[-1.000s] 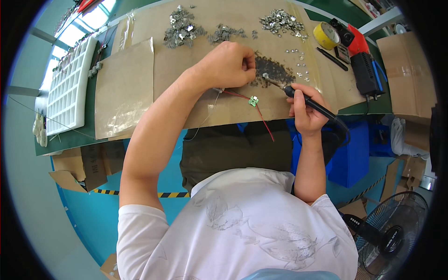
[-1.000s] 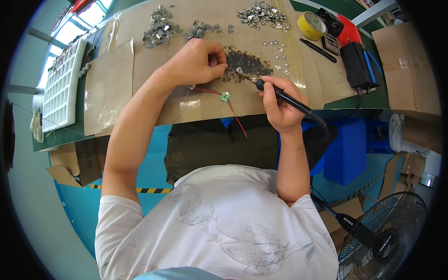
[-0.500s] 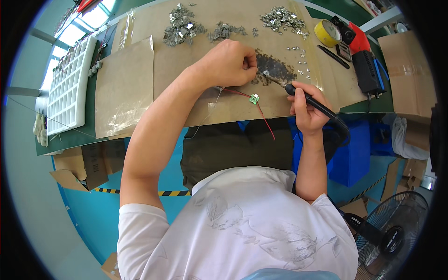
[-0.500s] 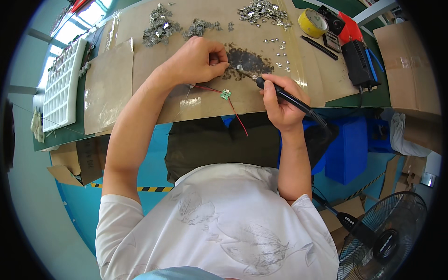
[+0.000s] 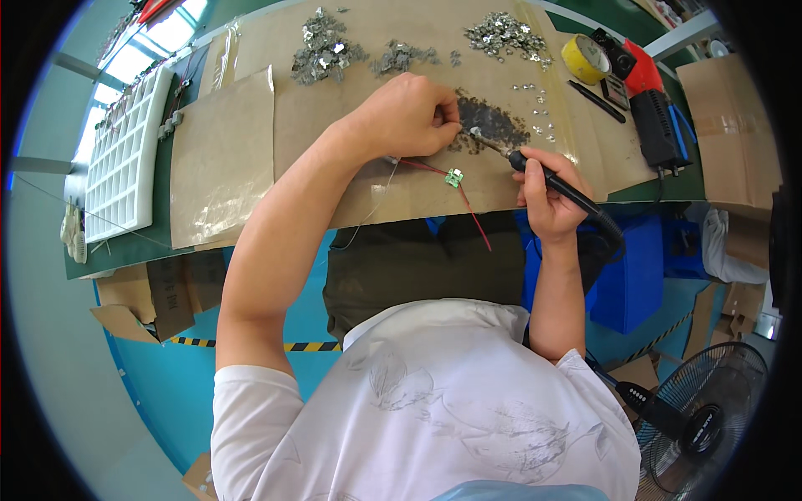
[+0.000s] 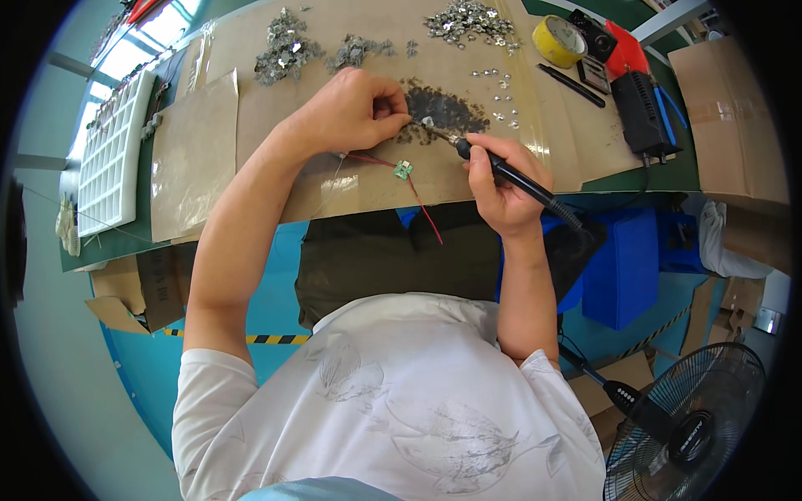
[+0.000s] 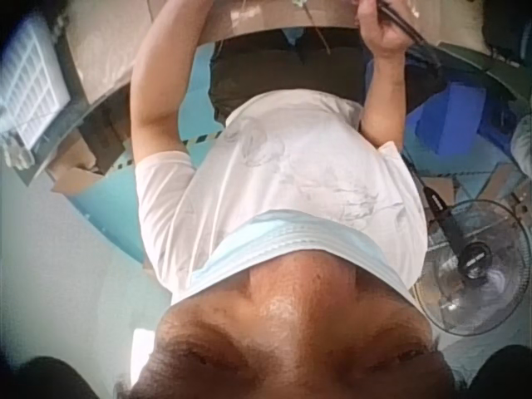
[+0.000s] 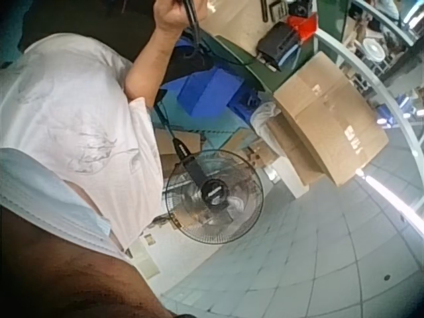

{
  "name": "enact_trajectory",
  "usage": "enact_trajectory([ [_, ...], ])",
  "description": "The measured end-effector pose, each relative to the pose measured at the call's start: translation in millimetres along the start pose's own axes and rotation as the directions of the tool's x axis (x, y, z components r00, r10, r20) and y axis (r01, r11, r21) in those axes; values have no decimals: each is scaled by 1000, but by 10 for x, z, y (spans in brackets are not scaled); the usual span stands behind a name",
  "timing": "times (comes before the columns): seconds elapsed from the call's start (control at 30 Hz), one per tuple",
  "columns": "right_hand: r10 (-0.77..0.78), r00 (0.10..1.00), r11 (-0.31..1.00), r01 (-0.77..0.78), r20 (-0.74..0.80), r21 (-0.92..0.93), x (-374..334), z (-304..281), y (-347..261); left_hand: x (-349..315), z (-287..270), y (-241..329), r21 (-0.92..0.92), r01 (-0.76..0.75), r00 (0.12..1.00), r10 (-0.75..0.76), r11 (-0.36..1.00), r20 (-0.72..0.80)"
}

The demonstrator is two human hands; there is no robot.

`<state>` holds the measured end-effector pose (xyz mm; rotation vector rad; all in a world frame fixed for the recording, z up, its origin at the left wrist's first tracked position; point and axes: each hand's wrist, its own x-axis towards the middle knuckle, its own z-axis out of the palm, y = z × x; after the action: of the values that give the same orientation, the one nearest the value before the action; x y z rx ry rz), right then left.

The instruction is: Soldering small electronic components onto a wire assembly at a factory workbench.

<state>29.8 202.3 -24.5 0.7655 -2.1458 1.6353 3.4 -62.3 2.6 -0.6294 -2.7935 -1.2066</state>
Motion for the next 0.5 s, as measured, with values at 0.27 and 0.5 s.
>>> enact_trajectory([
  [0.27, -31, 999, 999, 31, 10, -18, 8, 4, 4, -6, 8, -10, 2, 4, 1000, -4, 1000, 0],
  [0.5, -23, 1000, 1000, 23, 1, -6, 5, 3, 12, -5, -2, 25, 13, 23, 1000, -23, 1000, 16],
])
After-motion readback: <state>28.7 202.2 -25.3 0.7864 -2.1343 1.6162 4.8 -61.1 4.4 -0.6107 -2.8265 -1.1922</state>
